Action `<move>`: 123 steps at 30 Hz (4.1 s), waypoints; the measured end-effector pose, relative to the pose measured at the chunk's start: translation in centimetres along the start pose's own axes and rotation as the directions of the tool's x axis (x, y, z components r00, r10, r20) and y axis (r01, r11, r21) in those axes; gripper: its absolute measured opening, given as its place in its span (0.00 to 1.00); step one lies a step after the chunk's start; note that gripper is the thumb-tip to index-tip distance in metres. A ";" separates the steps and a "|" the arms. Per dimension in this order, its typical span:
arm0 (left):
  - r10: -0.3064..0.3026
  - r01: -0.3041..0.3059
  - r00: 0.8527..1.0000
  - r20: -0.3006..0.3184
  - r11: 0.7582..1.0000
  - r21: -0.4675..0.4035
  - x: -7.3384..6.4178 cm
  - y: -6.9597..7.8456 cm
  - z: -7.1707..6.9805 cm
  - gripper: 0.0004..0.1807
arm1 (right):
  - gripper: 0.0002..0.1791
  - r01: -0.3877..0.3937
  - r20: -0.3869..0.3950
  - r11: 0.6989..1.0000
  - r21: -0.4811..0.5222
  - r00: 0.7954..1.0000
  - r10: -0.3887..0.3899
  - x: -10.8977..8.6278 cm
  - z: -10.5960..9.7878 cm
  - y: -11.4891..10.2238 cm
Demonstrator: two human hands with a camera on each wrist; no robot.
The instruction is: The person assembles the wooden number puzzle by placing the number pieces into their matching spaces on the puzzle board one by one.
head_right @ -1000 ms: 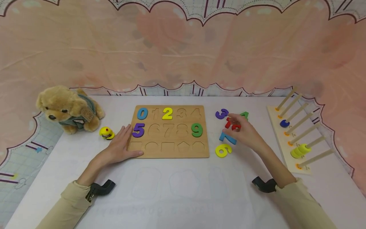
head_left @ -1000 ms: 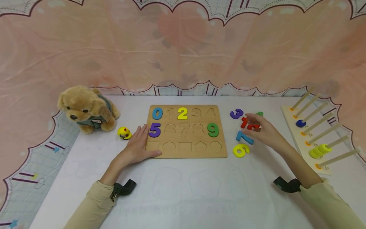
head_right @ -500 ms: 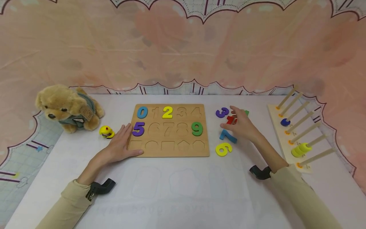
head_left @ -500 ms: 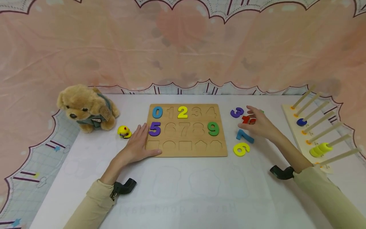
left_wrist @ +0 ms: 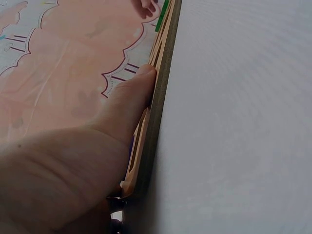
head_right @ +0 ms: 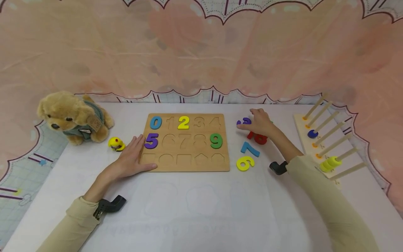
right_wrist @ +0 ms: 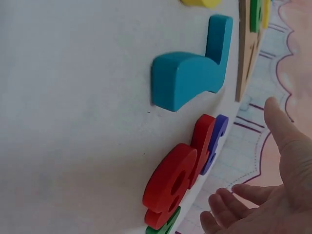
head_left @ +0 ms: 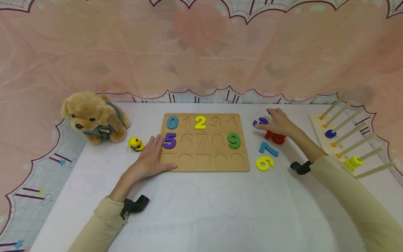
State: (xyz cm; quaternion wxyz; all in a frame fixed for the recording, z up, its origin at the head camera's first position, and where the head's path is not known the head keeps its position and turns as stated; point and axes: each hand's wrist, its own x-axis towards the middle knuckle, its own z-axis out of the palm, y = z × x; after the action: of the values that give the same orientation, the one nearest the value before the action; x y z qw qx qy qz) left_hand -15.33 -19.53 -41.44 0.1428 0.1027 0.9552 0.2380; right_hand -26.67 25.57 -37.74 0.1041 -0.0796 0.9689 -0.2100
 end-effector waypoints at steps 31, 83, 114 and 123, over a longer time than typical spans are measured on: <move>-0.004 0.004 1.000 0.004 1.000 -0.003 -0.1 0.0 -0.1 0.66 | 0.45 -0.020 0.105 0.999 -0.035 0.994 0.023 2.9 1.1 1.0; 0.013 -0.013 1.000 -0.012 1.000 -0.003 -0.1 -0.1 0.0 0.66 | 0.42 -0.084 0.190 0.975 0.208 0.981 0.044 2.9 1.0 2.6; 0.011 -0.011 1.000 -0.004 1.000 -0.006 -0.1 -0.1 0.0 0.66 | 0.42 -0.044 0.095 0.936 0.348 0.995 0.011 2.8 0.5 1.1; 0.017 -0.017 1.000 -0.011 1.000 -0.011 -0.1 0.0 0.0 0.66 | 0.37 -0.037 0.099 0.900 0.435 0.995 -0.007 2.7 0.9 -0.1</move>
State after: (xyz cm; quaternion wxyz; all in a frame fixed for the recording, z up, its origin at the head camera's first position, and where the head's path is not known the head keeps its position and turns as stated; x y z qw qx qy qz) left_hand -15.21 -19.56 -41.43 0.1360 0.1088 0.9537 0.2450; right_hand -29.08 24.61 -39.00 0.1683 -0.0572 0.8916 -0.4166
